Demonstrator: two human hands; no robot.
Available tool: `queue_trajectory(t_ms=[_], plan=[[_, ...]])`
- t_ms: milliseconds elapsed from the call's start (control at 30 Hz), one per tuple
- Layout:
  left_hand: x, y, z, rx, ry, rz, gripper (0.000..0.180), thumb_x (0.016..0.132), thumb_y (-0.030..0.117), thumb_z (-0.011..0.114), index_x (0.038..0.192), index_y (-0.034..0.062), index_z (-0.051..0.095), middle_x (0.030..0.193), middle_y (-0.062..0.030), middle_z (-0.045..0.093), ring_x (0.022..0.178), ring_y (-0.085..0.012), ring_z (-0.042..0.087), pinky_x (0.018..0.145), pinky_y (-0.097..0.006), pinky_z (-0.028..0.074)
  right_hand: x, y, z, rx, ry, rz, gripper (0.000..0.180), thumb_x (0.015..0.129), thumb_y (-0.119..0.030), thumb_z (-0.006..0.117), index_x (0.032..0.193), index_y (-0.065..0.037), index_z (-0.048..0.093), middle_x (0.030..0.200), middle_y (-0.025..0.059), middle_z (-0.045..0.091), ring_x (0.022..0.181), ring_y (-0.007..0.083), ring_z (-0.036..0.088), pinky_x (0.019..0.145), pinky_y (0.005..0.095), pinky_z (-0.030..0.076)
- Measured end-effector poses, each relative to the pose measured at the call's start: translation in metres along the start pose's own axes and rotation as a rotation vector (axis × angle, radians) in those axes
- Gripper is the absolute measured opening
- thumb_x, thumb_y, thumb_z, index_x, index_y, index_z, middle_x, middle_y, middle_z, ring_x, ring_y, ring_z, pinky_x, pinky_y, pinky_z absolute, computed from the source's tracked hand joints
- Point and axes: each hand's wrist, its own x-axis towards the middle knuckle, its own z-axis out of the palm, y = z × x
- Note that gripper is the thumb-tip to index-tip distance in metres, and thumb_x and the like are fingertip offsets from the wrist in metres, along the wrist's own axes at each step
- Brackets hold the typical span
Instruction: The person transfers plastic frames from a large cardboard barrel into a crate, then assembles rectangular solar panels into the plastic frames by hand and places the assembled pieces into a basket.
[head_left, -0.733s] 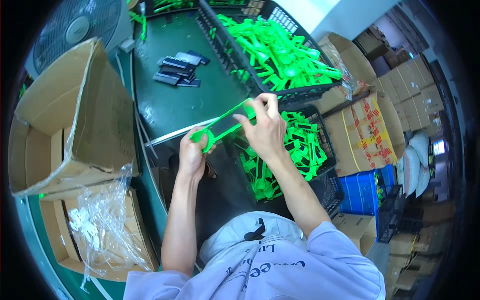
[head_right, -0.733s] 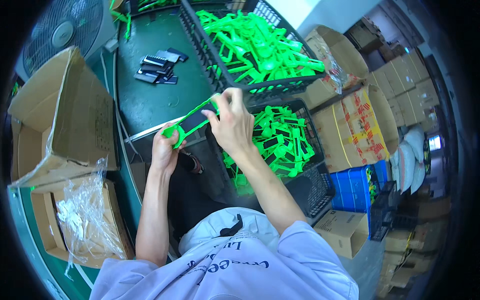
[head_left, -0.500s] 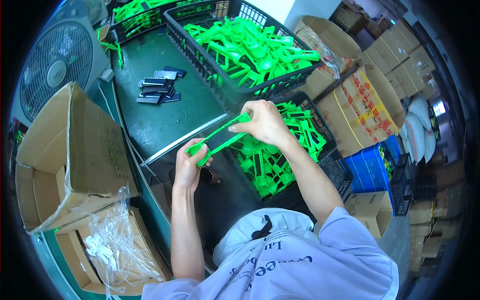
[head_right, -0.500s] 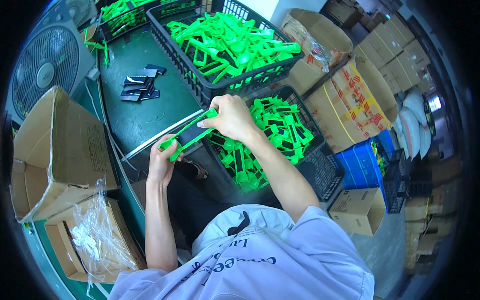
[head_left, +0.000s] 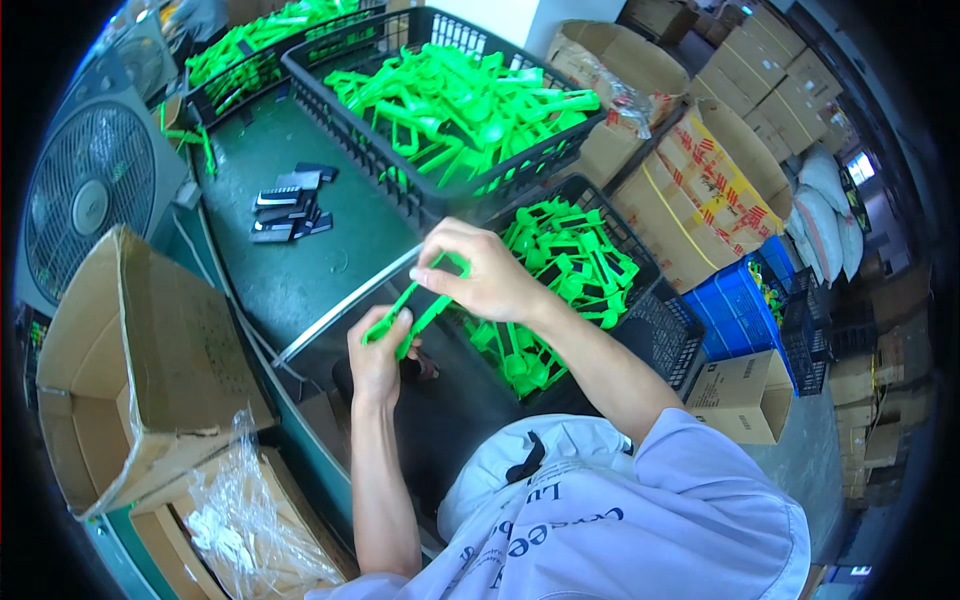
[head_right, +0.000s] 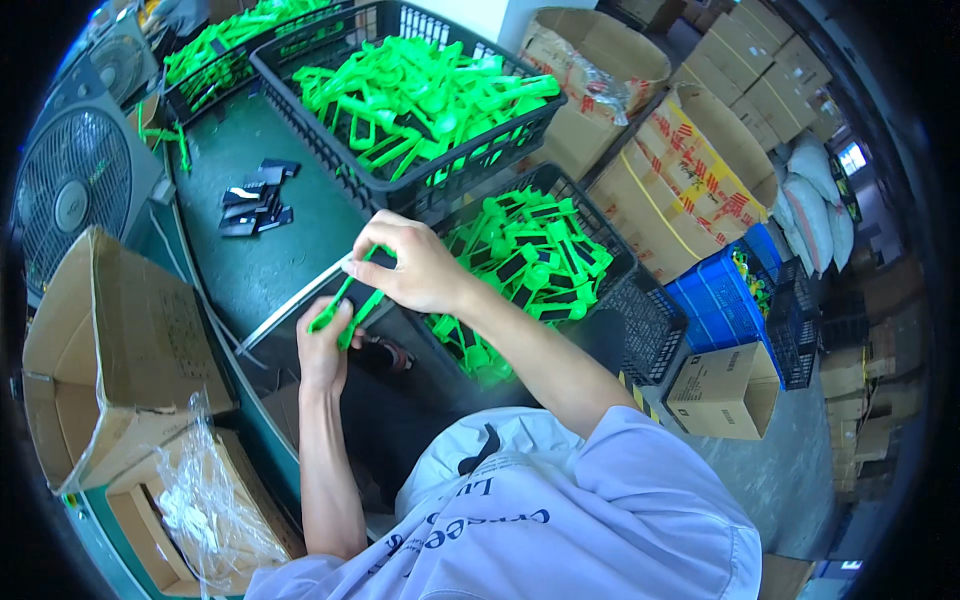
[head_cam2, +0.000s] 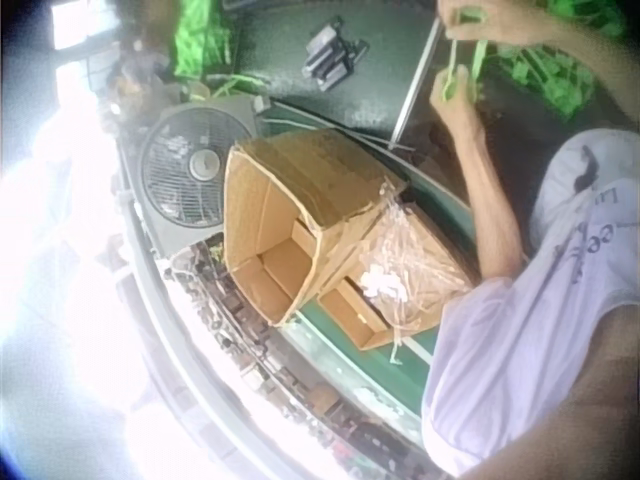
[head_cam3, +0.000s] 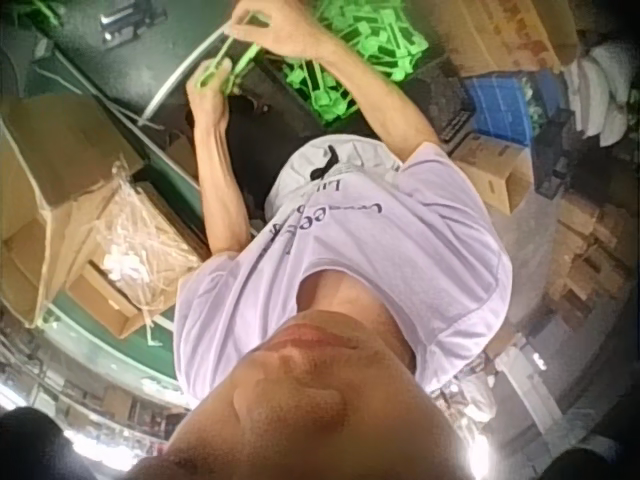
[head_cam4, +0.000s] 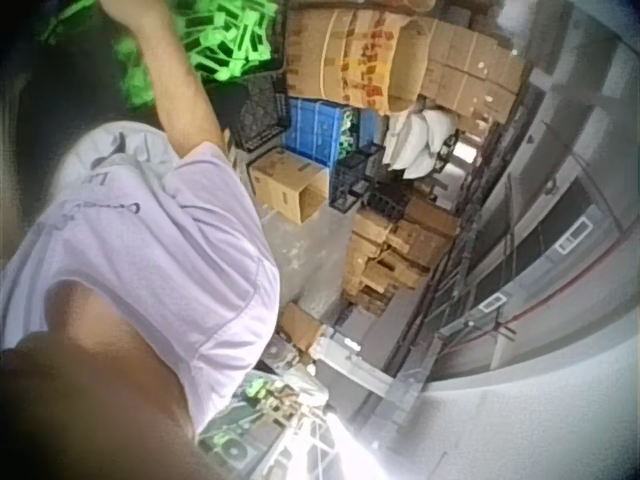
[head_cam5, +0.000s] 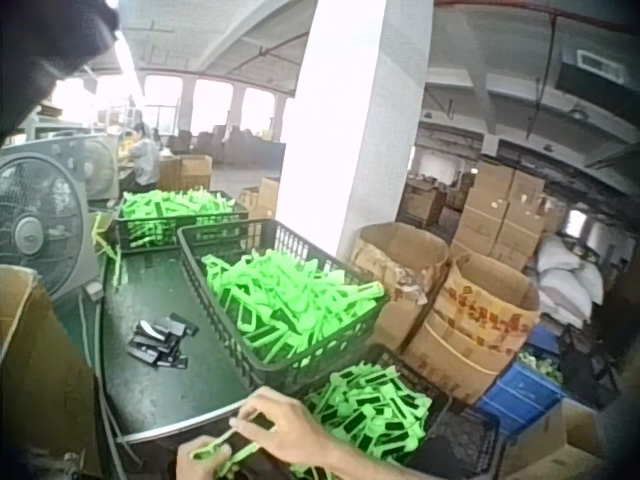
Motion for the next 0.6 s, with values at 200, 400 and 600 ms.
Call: queue_trajectory(t_ms=[200,400,600], plan=[[-0.004,-0.013,0.003,0.516,-0.579,-0.176,0.098,0.077,0.003,0.072,0.155,0.0143,0.013,0.152,-0.0227,0.030,0.126,-0.0267,0.046,0.096,-0.035,0.046,0.044,-0.028,-0.068,-0.859,-0.291,0.325,0.044,0.090,-0.048,0.057,0.069,-0.012,0.072,0.064,0.0114,0.065,0.064,0.0295,0.065,0.063,0.0422,0.050],[0.006,-0.019,0.012,0.379,-0.544,-0.162,0.080,0.090,0.022,0.068,0.152,0.0073,0.020,0.139,-0.0213,0.049,0.113,-0.0235,0.057,0.097,-0.037,0.044,0.128,0.072,-0.138,-0.980,0.121,0.432,0.034,0.085,-0.038,0.061,0.093,-0.006,0.069,0.088,0.0166,0.071,0.089,0.0343,0.068,0.080,0.0466,0.052],[0.010,-0.013,0.009,0.368,-0.339,-0.163,0.062,0.094,0.019,0.063,0.147,0.0031,0.033,0.125,-0.0158,0.060,0.099,-0.0162,0.060,0.080,-0.029,0.051,0.147,0.156,-0.124,-1.111,0.000,0.467,0.033,0.081,-0.028,0.062,0.098,0.000,0.068,0.093,0.0213,0.070,0.094,0.0371,0.067,0.083,0.0469,0.052]])
